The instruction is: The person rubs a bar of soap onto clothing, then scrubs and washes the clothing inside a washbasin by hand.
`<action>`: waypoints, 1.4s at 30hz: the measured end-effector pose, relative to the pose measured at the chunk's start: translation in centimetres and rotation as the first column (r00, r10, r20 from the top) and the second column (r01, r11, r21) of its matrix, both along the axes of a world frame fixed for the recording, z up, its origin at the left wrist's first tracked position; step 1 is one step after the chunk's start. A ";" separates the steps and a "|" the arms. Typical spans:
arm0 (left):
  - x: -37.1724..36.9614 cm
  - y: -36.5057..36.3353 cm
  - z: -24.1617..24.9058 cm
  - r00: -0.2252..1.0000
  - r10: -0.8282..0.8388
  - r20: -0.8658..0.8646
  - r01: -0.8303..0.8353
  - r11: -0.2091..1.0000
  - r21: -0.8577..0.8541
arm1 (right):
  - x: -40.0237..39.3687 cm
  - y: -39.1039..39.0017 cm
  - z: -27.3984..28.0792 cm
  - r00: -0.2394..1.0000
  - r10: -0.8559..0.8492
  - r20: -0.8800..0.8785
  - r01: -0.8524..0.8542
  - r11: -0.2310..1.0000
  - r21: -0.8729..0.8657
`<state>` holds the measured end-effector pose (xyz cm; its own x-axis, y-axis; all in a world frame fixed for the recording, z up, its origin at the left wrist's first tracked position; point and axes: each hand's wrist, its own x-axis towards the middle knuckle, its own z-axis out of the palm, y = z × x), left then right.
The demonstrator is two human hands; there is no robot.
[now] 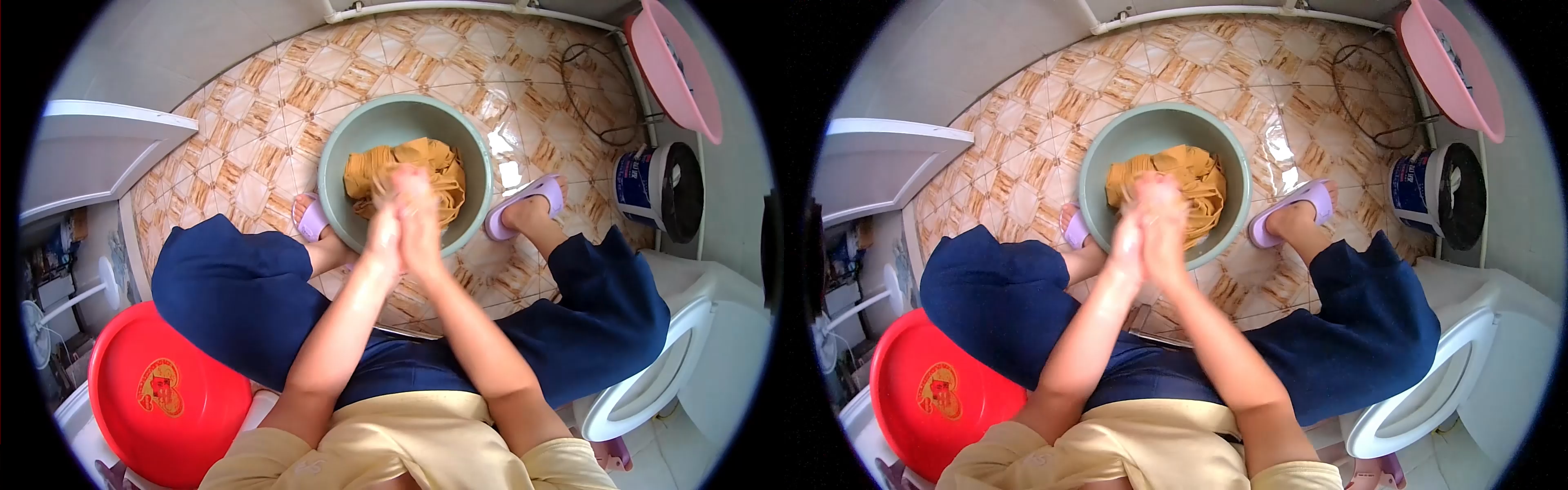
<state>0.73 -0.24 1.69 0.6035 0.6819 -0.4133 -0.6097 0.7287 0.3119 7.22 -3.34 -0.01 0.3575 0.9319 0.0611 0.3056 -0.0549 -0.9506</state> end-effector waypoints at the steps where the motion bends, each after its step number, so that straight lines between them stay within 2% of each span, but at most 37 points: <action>1: 0.9 -0.9 0.8 0.990 -0.075 -0.122 0.072 0.997 -0.032 | 1.3 1.1 1.1 0.991 -0.124 0.048 0.131 0.973 -0.190; 2: 1.0 -2.1 0.0 0.986 -0.095 -0.139 0.084 0.993 -0.081 | 3.2 1.7 0.4 0.980 -0.191 -0.055 0.174 0.957 -0.232; 3: 1.5 -2.4 0.4 0.983 -0.037 -0.182 0.030 0.999 -0.040 | 4.1 1.6 0.1 0.931 -0.287 -0.224 0.232 0.941 -0.245; 4: 1.2 -2.2 0.8 0.982 -0.071 -0.174 0.055 0.994 -0.099 | 3.3 1.0 -0.2 0.932 -0.285 -0.225 0.228 0.942 -0.248; 5: 0.8 -1.4 1.3 0.981 -0.103 -0.162 0.078 0.985 -0.154 | 1.9 0.2 -0.2 0.959 -0.216 -0.184 0.188 0.969 -0.161; 6: 0.2 -0.5 0.3 0.992 -0.093 -0.090 0.080 0.987 -0.138 | 0.3 -0.4 0.0 0.980 -0.147 -0.133 0.139 0.988 -0.073; 7: -0.6 0.2 -3.8 0.999 0.018 -0.028 -0.014 0.992 0.128 | -1.7 -0.6 1.6 0.996 -0.087 -0.003 0.087 0.992 0.093; 8: -1.2 0.4 -3.3 0.948 0.059 0.313 -0.041 0.997 -0.065 | -2.4 -0.9 3.1 0.999 -0.050 0.020 0.049 0.998 0.049; 9: -1.4 0.6 -2.2 0.782 0.156 0.603 0.002 0.968 -0.253 | -2.7 -1.0 4.0 0.999 -0.012 0.042 0.012 1.000 0.004; 10: -0.4 0.2 -0.5 0.961 0.060 0.269 -0.023 0.990 -0.139 | -1.6 -0.4 3.1 0.998 -0.043 0.042 0.045 0.997 -0.067; 11: 0.6 -0.7 0.7 0.993 0.000 -0.116 -0.003 1.000 -0.025 | 0.5 0.4 1.4 0.996 -0.073 0.044 0.078 0.987 -0.140; 12: 0.6 -1.6 0.6 0.997 -0.044 -0.068 0.033 0.989 -0.147 | 2.6 1.3 -0.6 0.965 -0.186 -0.186 0.154 0.972 -0.176; 13: 1.1 -2.4 0.0 0.992 0.032 -0.123 -0.032 0.999 -0.002 | 4.5 1.7 -2.0 0.868 -0.296 -0.399 0.217 0.948 -0.232; 15: 0.9 -1.9 0.8 0.995 -0.010 -0.103 0.008 1.000 -0.021 | 6.9 1.2 -0.9 0.636 -0.361 -0.682 0.095 0.914 -0.395; 16: 1.0 -1.4 0.8 0.995 -0.007 -0.098 0.005 1.000 -0.022 | 6.9 1.2 -0.7 0.600 -0.399 -0.693 0.171 0.910 -0.376; 18: 1.1 -0.6 0.6 0.891 0.074 -0.448 -0.069 0.997 0.028 | 6.7 1.0 0.5 0.564 -0.411 -0.716 0.215 0.911 -0.353; 20: 1.1 0.2 1.0 0.883 0.118 -0.455 -0.150 0.988 -0.034 | 6.2 0.9 0.7 0.485 -0.441 -0.755 0.325 0.893 -0.313; 21: 1.0 0.4 1.2 0.871 0.148 -0.469 -0.216 0.972 -0.094 | 5.7 0.6 0.9 0.490 -0.436 -0.755 0.314 0.896 -0.313; 23: 0.8 0.7 0.9 0.869 0.159 -0.468 -0.255 0.955 -0.150 | 4.5 -0.2 1.9 0.827 -0.319 -0.463 0.274 0.948 -0.164; 24: 0.6 0.7 0.6 0.864 0.083 -0.497 -0.215 0.953 -0.213 | 2.7 -0.4 3.6 0.942 -0.274 -0.196 0.263 0.961 -0.081; 25: 0.4 0.6 0.1 0.854 0.003 -0.521 -0.173 0.945 -0.278 | 0.4 -0.9 2.9 0.980 -0.195 -0.028 0.197 0.978 0.071; 26: 0.1 0.1 -1.5 0.854 0.002 -0.520 -0.174 0.944 -0.281 | -1.5 -1.2 3.8 0.973 -0.110 0.201 0.093 0.991 0.091; 27: -0.2 -0.9 -4.2 0.979 0.033 -0.199 -0.082 0.967 -0.241 | -2.4 -1.3 4.5 0.907 -0.025 0.420 -0.013 0.996 0.088; 28: -0.4 -2.0 -6.7 0.989 0.036 0.146 -0.011 0.985 -0.170 | -1.8 -1.0 3.5 0.913 -0.025 0.407 0.052 0.997 -0.056; 29: -0.5 -2.7 -7.8 0.881 0.010 0.473 0.030 0.997 -0.077 | -0.6 -0.2 2.2 0.919 -0.026 0.394 0.112 0.974 -0.198; 30: 1.1 -1.6 -0.1 0.904 -0.089 -0.419 -0.095 0.912 -0.399 | 0.9 1.1 3.7 0.968 -0.153 0.199 0.211 0.926 -0.313; 31: 1.5 -1.4 -0.8 0.924 -0.097 -0.371 -0.069 0.910 -0.409 | 2.1 1.4 2.4 0.971 -0.235 0.037 0.236 0.931 -0.279; 33: 1.3 -0.8 -1.0 0.938 -0.119 -0.324 -0.010 0.929 -0.371 | 1.8 1.2 1.1 0.948 -0.312 0.066 0.319 0.925 -0.208; 34: 0.5 -0.5 -2.7 0.981 -0.161 -0.106 0.123 0.947 -0.297 | 0.9 0.7 2.1 0.957 -0.253 0.143 0.275 0.946 -0.172; 35: -0.7 -0.1 -4.4 0.970 -0.218 0.110 0.236 0.953 -0.190 | -0.8 -0.3 3.3 0.956 -0.195 0.218 0.228 0.964 -0.137; 36: -1.5 -0.4 -1.0 0.965 -0.165 0.203 0.162 0.986 0.032 | -2.5 -1.2 3.3 0.932 -0.137 0.336 0.144 0.990 0.003; 37: -1.4 -0.4 -3.1 0.965 -0.168 0.203 0.165 0.986 0.032 | -3.7 -1.6 4.8 0.945 -0.022 0.326 0.031 0.999 -0.023; 38: -1.4 -0.6 -6.9 0.984 -0.125 -0.127 0.150 0.965 0.216 | -3.3 -1.6 2.5 0.921 0.003 0.391 0.035 0.995 -0.089; 39: -1.4 -0.9 -8.9 0.903 -0.007 -0.430 0.192 0.902 0.387 | -2.3 -1.4 -0.1 0.893 0.033 0.450 0.042 0.987 -0.155; 40: -0.5 -0.7 -5.5 0.908 -0.094 -0.409 0.109 0.994 0.014 | -0.2 -0.3 0.3 0.934 -0.077 0.349 0.162 0.961 -0.224; 41: 0.5 -0.1 -0.9 0.919 -0.169 -0.357 0.030 0.931 -0.363 | 2.2 0.9 0.6 0.947 -0.200 0.252 0.273 0.914 -0.301; 42: 0.9 0.0 0.6 0.882 -0.136 -0.452 -0.016 0.948 -0.317 | 3.9 1.1 0.3 0.924 -0.207 0.322 0.314 0.892 -0.326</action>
